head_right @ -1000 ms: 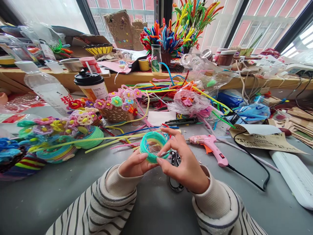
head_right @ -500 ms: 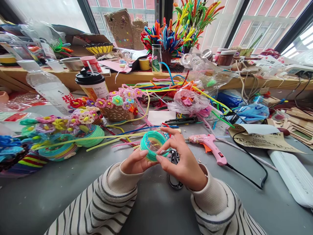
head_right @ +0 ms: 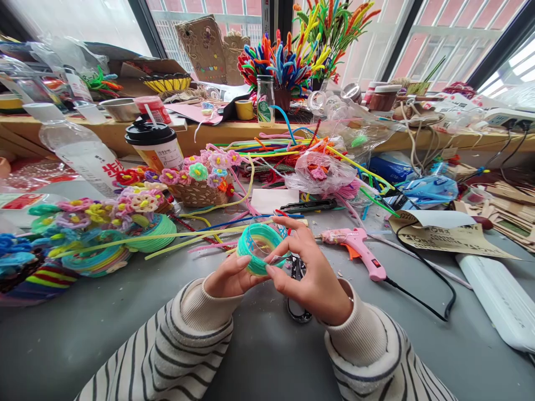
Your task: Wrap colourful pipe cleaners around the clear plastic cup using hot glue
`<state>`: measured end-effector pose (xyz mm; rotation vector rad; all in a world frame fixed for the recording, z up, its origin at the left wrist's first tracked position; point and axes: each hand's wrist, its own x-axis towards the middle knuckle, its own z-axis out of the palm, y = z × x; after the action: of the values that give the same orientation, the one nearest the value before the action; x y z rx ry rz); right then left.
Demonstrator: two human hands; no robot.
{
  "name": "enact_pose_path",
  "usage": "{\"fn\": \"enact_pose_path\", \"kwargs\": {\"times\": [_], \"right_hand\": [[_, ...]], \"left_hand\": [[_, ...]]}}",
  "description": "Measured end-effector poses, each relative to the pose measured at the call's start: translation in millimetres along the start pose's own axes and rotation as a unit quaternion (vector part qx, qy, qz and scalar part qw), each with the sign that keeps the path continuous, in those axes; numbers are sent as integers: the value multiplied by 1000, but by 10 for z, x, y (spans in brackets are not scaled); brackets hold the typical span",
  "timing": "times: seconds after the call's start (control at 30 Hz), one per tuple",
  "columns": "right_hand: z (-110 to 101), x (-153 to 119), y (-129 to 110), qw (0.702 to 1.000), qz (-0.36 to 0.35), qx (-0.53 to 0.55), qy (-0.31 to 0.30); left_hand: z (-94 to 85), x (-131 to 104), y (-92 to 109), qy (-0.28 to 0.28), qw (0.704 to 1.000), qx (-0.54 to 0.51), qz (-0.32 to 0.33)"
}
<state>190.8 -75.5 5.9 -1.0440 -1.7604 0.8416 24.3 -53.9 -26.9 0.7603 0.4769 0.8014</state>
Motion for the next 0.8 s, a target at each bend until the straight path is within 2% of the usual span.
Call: {"fn": "enact_pose_path", "kwargs": {"times": [0.53,0.8], "right_hand": [[-1,2,21,1000,-6,6,4],[-47,11,42,1000,-5,5,8]], "left_hand": [[16,-1,-3,13,1000,15,24],[-15,-7,14,20,1000,-24,0]]}}
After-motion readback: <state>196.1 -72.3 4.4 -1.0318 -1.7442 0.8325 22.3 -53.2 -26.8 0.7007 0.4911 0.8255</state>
